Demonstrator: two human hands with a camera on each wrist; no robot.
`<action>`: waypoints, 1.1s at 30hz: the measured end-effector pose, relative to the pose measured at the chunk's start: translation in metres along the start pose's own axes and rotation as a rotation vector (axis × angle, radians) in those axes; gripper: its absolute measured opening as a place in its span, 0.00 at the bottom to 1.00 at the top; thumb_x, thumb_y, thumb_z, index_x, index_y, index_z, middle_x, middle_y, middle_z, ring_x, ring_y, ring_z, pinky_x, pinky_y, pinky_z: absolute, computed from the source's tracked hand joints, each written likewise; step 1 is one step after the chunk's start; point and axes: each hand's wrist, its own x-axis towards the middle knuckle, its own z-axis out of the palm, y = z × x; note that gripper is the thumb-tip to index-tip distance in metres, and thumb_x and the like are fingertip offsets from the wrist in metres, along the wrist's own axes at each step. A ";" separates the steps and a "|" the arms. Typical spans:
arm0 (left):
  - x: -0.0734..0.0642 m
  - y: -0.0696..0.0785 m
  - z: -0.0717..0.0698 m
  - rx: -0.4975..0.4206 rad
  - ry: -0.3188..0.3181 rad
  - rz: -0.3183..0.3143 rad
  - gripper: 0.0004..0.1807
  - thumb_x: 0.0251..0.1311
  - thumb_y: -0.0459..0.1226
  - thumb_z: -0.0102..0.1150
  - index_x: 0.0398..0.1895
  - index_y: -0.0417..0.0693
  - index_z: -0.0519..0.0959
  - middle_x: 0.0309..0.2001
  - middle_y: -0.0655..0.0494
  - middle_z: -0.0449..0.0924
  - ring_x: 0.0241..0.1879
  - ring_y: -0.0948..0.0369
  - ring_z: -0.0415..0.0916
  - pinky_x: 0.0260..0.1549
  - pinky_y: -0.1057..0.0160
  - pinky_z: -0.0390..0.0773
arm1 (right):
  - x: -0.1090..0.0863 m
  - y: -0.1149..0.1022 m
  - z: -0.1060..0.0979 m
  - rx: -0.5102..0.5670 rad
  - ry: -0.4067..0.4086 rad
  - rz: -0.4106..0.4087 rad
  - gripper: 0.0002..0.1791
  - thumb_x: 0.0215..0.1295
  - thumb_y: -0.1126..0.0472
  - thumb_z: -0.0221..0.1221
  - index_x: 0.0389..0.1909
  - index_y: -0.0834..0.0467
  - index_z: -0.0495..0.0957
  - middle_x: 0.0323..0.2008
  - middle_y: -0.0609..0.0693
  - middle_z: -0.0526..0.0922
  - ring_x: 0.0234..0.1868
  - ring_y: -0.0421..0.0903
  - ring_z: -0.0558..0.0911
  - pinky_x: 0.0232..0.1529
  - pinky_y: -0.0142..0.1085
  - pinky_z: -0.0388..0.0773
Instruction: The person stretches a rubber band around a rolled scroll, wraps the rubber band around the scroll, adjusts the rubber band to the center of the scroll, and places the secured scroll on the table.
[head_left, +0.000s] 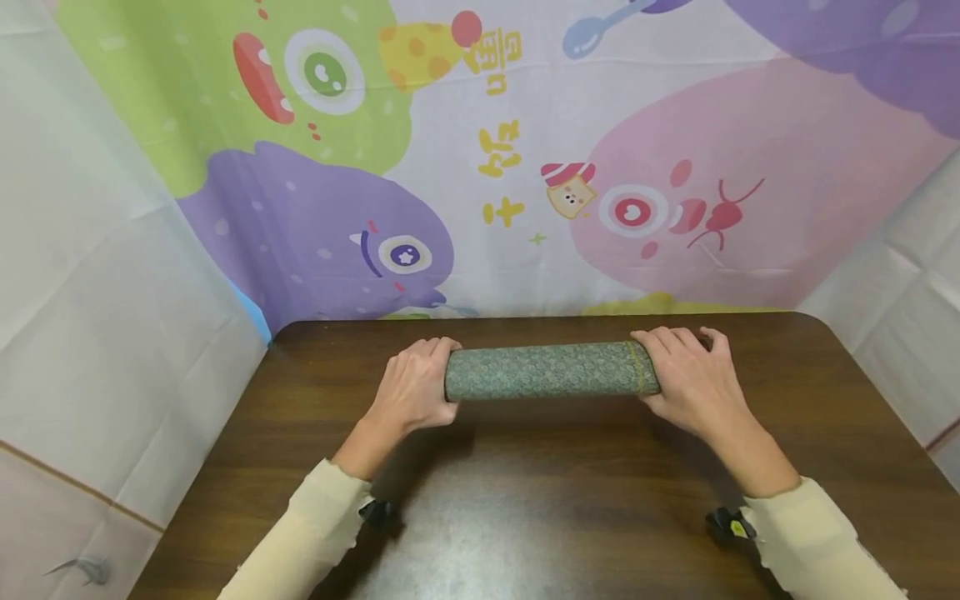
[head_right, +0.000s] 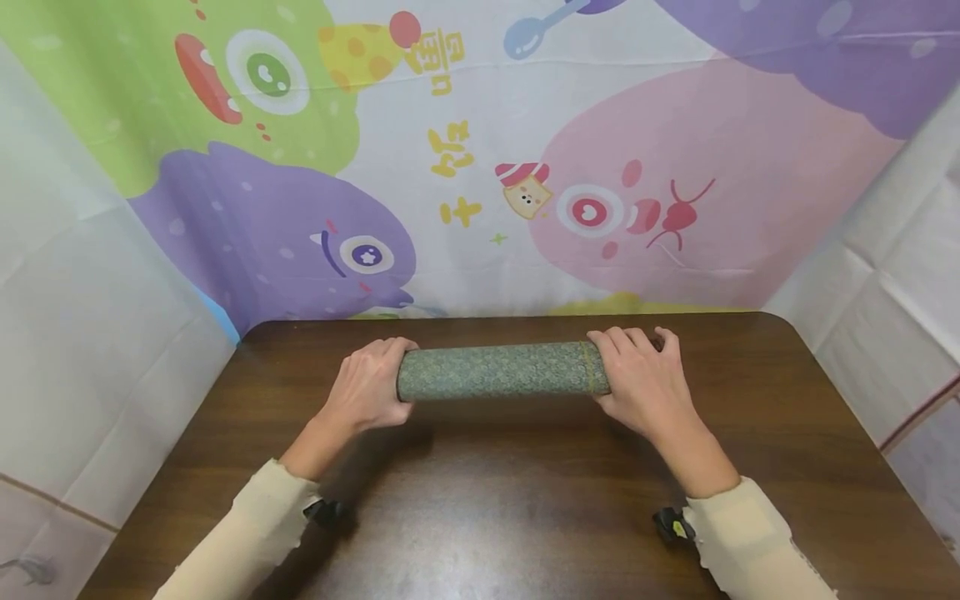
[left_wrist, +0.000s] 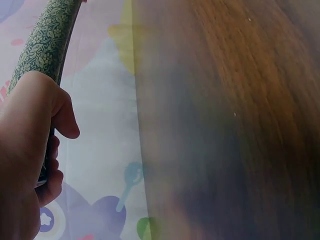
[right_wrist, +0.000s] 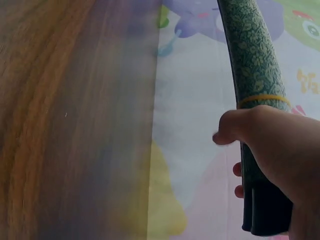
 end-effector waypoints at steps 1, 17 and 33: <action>0.000 0.000 0.000 -0.003 0.002 0.002 0.38 0.33 0.42 0.84 0.54 0.44 0.82 0.42 0.48 0.91 0.40 0.48 0.89 0.39 0.44 0.91 | 0.000 -0.001 0.000 -0.002 0.009 -0.004 0.53 0.34 0.57 0.92 0.68 0.60 0.81 0.58 0.59 0.90 0.60 0.63 0.86 0.66 0.72 0.73; 0.004 0.012 0.011 -0.030 -0.009 0.022 0.37 0.33 0.43 0.83 0.54 0.45 0.82 0.42 0.49 0.91 0.40 0.49 0.88 0.38 0.45 0.91 | 0.003 -0.026 0.005 -0.080 0.001 -0.093 0.51 0.35 0.60 0.91 0.68 0.60 0.82 0.58 0.57 0.90 0.61 0.60 0.87 0.69 0.71 0.75; 0.000 0.001 -0.001 -0.015 -0.006 -0.001 0.38 0.33 0.42 0.84 0.54 0.45 0.82 0.42 0.48 0.91 0.38 0.48 0.88 0.37 0.44 0.90 | 0.002 -0.012 -0.011 0.012 -0.013 -0.013 0.52 0.36 0.59 0.92 0.69 0.59 0.82 0.60 0.59 0.90 0.61 0.62 0.86 0.68 0.72 0.73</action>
